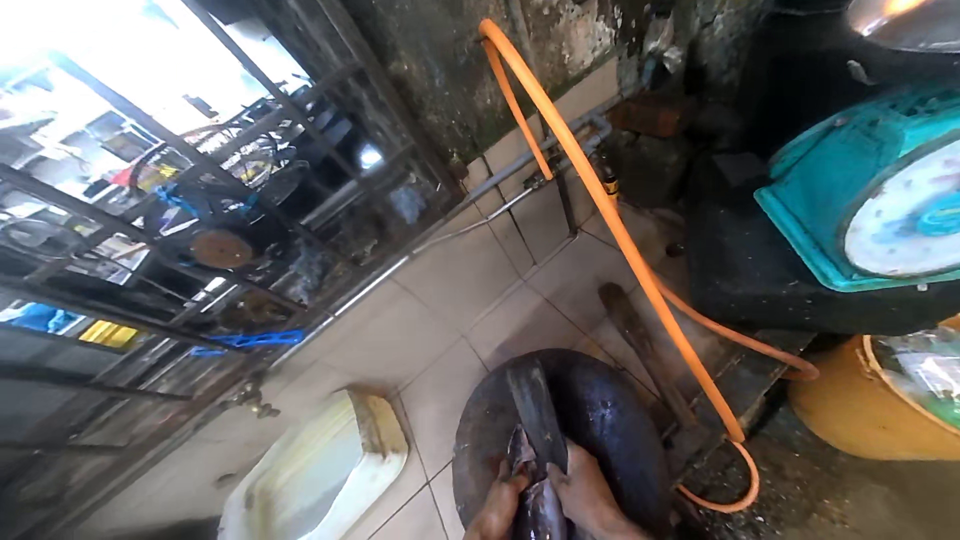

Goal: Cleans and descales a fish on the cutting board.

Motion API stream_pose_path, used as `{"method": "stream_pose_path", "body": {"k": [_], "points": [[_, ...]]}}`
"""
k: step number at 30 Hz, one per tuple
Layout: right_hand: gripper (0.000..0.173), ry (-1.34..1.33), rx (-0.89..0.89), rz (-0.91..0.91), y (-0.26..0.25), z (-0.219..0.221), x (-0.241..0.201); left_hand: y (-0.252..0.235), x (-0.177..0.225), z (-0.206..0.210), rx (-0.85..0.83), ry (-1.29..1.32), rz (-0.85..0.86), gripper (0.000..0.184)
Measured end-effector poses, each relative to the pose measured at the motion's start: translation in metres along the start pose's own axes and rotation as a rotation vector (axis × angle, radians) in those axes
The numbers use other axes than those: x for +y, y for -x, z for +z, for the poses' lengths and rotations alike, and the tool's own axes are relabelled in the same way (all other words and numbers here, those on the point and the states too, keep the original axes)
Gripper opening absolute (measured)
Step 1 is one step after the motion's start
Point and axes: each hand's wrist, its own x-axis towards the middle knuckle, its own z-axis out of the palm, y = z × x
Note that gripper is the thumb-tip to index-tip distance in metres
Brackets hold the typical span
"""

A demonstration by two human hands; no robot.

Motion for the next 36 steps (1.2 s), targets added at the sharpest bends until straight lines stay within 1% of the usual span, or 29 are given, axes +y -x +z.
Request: {"method": "stream_pose_path", "body": {"k": [2, 5, 7, 10, 13, 14, 16, 18, 21, 25, 28, 30, 32, 34, 36], "points": [[0.040, 0.049, -0.003, -0.034, -0.002, -0.002, 0.000, 0.000, 0.002, 0.005, 0.046, -0.086, 0.016, 0.052], [0.041, 0.059, -0.003, -0.052, -0.005, -0.008, -0.003, 0.005, 0.008, 0.015, 0.122, -0.110, 0.018, 0.050], [0.043, 0.086, -0.024, -0.049, -0.003, -0.025, -0.007, 0.002, 0.008, 0.014, 0.115, -0.134, 0.003, 0.054], [0.046, 0.229, -0.170, -0.022, 0.012, -0.086, -0.010, 0.001, 0.012, 0.016, 0.110, -0.151, -0.022, 0.058], [0.045, 0.353, -0.341, 0.016, 0.023, -0.154, 0.002, 0.004, 0.012, 0.017, 0.111, -0.131, -0.043, 0.063], [0.043, 0.370, -0.390, 0.030, 0.023, -0.171, 0.007, 0.004, 0.011, 0.017, 0.102, -0.128, -0.045, 0.064], [0.041, 0.377, -0.481, 0.054, 0.017, -0.193, 0.016, 0.002, 0.011, 0.014, 0.071, -0.127, -0.052, 0.068], [0.040, 0.365, -0.568, 0.053, 0.006, -0.201, 0.022, 0.002, 0.012, 0.014, 0.044, -0.108, -0.068, 0.073], [0.040, 0.302, -0.687, 0.088, -0.011, -0.199, 0.023, 0.003, 0.011, 0.012, 0.009, -0.063, -0.060, 0.080], [0.041, 0.255, -0.765, 0.163, -0.025, -0.198, 0.021, 0.004, 0.006, 0.010, 0.023, 0.008, -0.031, 0.070], [0.040, 0.279, -0.789, 0.167, -0.031, -0.203, 0.015, 0.002, -0.001, 0.006, 0.019, 0.016, -0.026, 0.067], [0.040, 0.302, -0.817, 0.168, -0.032, -0.203, 0.012, 0.002, -0.004, 0.005, 0.021, 0.073, -0.003, 0.063], [0.040, 0.261, -0.849, 0.166, -0.031, -0.201, 0.015, 0.003, -0.005, 0.003, 0.019, 0.116, 0.011, 0.058], [0.040, 0.195, -0.872, 0.183, -0.028, -0.198, 0.017, 0.005, -0.004, 0.005, 0.013, 0.093, 0.003, 0.059], [0.041, 0.195, -0.892, 0.215, -0.029, -0.194, 0.015, 0.008, 0.001, 0.008, 0.039, 0.028, -0.023, 0.067]]}}
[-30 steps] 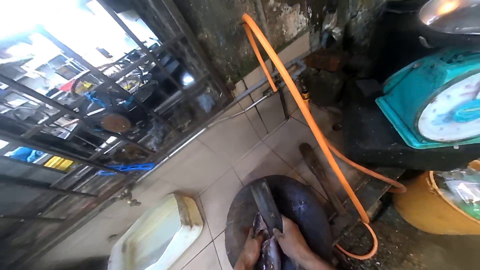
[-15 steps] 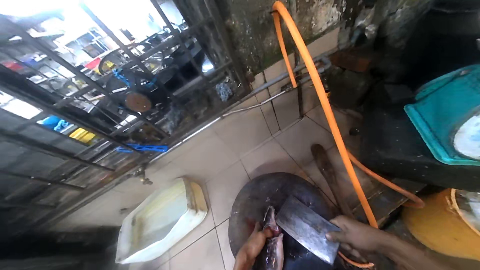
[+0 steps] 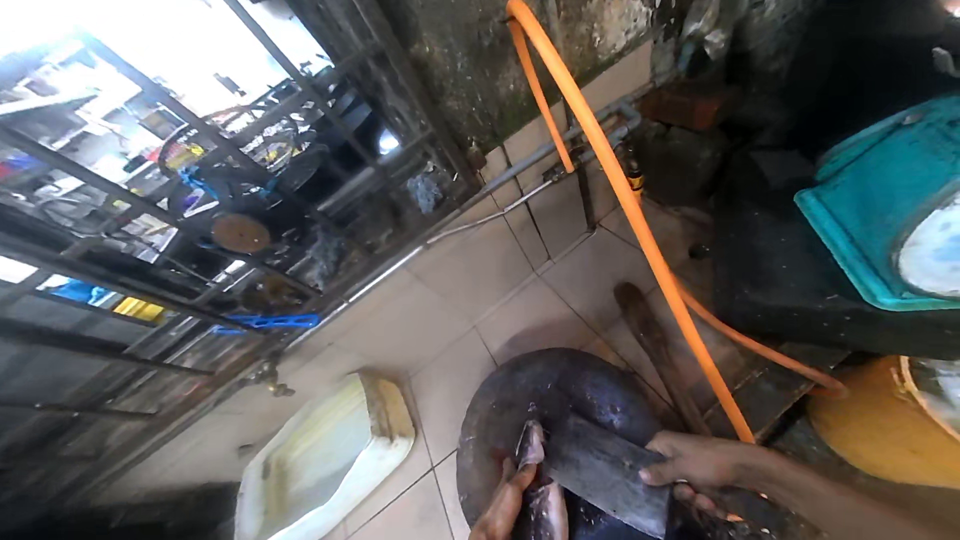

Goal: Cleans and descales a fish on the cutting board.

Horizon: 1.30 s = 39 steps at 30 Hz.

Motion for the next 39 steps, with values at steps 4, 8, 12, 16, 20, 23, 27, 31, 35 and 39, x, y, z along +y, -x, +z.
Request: {"method": "stream_pose_path", "body": {"k": [4, 8, 12, 16, 20, 23, 27, 31, 35, 39], "points": [[0.042, 0.123, 0.063, 0.076, -0.007, 0.001, -0.022, 0.000, 0.003, 0.007, 0.038, -0.136, -0.004, 0.080], [0.046, 0.362, 0.164, 0.168, -0.010, 0.003, -0.060, -0.008, 0.001, 0.013, 0.089, -0.154, 0.044, 0.067], [0.048, 0.547, 0.224, 0.264, 0.001, 0.015, -0.101, -0.009, 0.012, 0.022, 0.129, -0.221, 0.016, 0.061], [0.043, 0.679, 0.286, 0.323, 0.009, 0.028, -0.127, -0.014, 0.020, 0.037, 0.143, -0.227, -0.048, 0.072], [0.036, 0.862, 0.448, 0.270, 0.029, 0.064, -0.155, -0.008, 0.043, 0.066, 0.254, -0.336, -0.170, 0.082], [0.032, 0.974, 0.531, 0.275, 0.026, 0.094, -0.170, -0.012, 0.042, 0.063, 0.257, -0.319, -0.143, 0.079], [0.034, 1.052, 0.581, 0.343, 0.016, 0.130, -0.189, -0.005, 0.034, 0.044, 0.149, -0.293, 0.000, 0.070], [0.033, 1.092, 0.598, 0.367, 0.013, 0.148, -0.191, 0.004, 0.024, 0.012, -0.025, -0.296, 0.079, 0.073], [0.029, 1.077, 0.690, 0.296, 0.006, 0.152, -0.163, -0.010, 0.008, -0.022, -0.121, -0.304, 0.092, 0.068], [0.033, 0.939, 0.739, 0.217, 0.014, 0.138, -0.117, -0.014, -0.005, -0.025, -0.088, -0.312, 0.165, 0.063]]}}
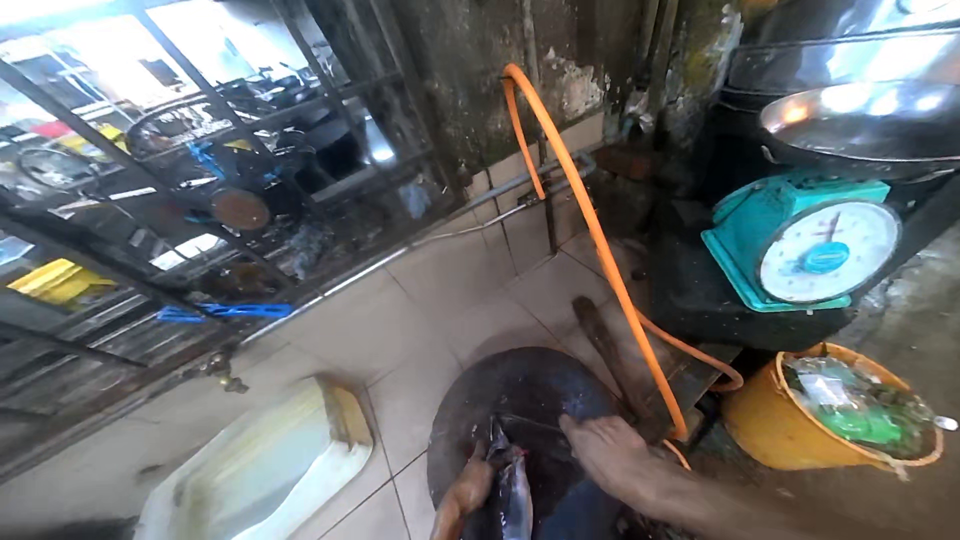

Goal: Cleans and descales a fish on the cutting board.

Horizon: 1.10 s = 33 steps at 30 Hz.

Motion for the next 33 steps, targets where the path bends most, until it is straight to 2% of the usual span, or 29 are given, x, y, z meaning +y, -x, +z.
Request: {"method": "stream_pose_path", "body": {"k": [4, 7, 10, 12, 18, 23, 29, 31, 33], "points": [[0.046, -0.187, -0.104, -0.018, -0.015, 0.020, 0.047, 0.003, 0.005, 0.009, 0.050, 0.017, -0.030, 0.060], [0.050, -0.323, -0.175, -0.098, -0.039, 0.036, 0.076, 0.001, 0.003, 0.010, 0.031, 0.039, -0.067, 0.067], [0.052, -0.361, -0.229, -0.213, -0.065, 0.044, 0.089, 0.000, 0.004, 0.011, 0.042, 0.066, -0.072, 0.065], [0.053, -0.363, -0.256, -0.223, -0.076, 0.044, 0.090, 0.001, 0.003, 0.011, 0.052, 0.062, -0.089, 0.064], [0.046, -0.209, -0.270, -0.103, -0.053, 0.000, 0.043, 0.009, 0.020, 0.019, 0.123, 0.087, -0.145, 0.070], [0.035, -0.103, -0.207, -0.010, -0.034, -0.022, 0.007, -0.002, 0.019, 0.040, 0.253, 0.175, -0.201, 0.057], [0.031, 0.021, -0.128, 0.082, -0.019, -0.023, -0.026, -0.005, 0.031, 0.052, 0.362, 0.163, -0.267, 0.037], [0.032, 0.017, -0.088, 0.098, -0.011, -0.012, -0.032, -0.006, 0.040, 0.056, 0.395, 0.113, -0.307, 0.037], [0.034, 0.042, -0.035, 0.120, -0.005, 0.003, -0.034, -0.005, 0.050, 0.059, 0.371, -0.018, -0.262, 0.038]]}}
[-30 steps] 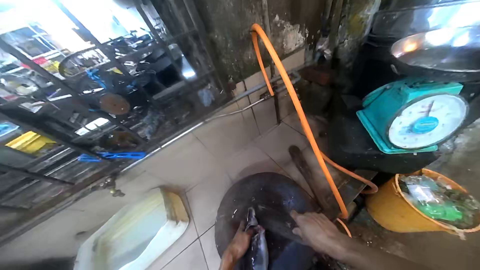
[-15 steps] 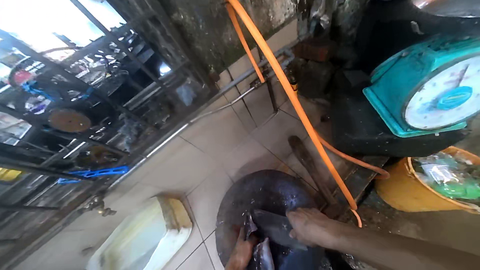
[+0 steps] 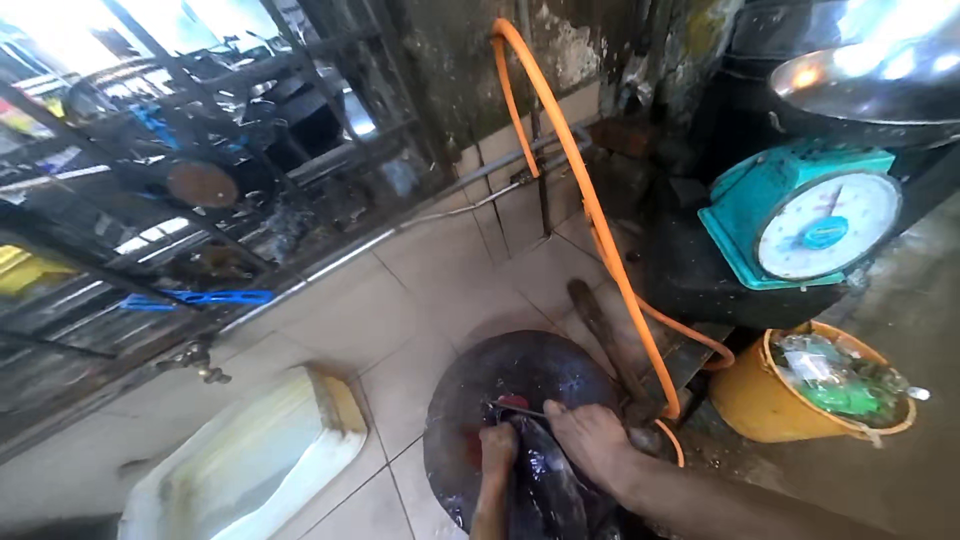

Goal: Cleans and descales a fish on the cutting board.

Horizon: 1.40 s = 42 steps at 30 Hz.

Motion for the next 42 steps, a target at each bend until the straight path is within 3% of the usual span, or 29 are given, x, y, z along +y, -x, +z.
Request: {"method": "stream_pose_path", "body": {"k": [5, 9, 13, 16, 23, 27, 33, 42], "points": [[0.033, 0.074, 0.067, 0.043, 0.005, -0.003, -0.013, -0.014, 0.002, -0.038, -0.267, -0.531, 0.237, 0.045], [0.033, 0.124, 0.145, -0.082, -0.007, 0.005, 0.012, -0.031, -0.022, -0.069, -0.348, -0.285, 0.226, 0.046], [0.033, 0.083, 0.115, -0.159, -0.009, 0.020, 0.046, -0.036, -0.032, -0.069, -0.399, -0.152, 0.169, 0.044], [0.036, -0.051, 0.122, -0.135, -0.003, 0.039, 0.072, -0.027, -0.027, -0.064, -0.363, -0.172, 0.131, 0.040], [0.046, -0.580, 0.036, 0.010, -0.002, 0.082, 0.091, -0.017, -0.014, -0.031, -0.240, -0.117, 0.045, 0.059], [0.050, -0.874, 0.114, 0.035, -0.023, 0.102, 0.074, -0.010, -0.006, -0.021, -0.202, -0.065, 0.000, 0.062], [0.051, -1.061, 0.268, 0.047, -0.075, 0.109, 0.028, -0.015, -0.011, -0.020, -0.186, -0.001, 0.002, 0.059], [0.050, -1.022, 0.282, -0.022, -0.093, 0.098, 0.017, -0.018, -0.013, -0.045, -0.359, -0.077, 0.065, 0.051]]}}
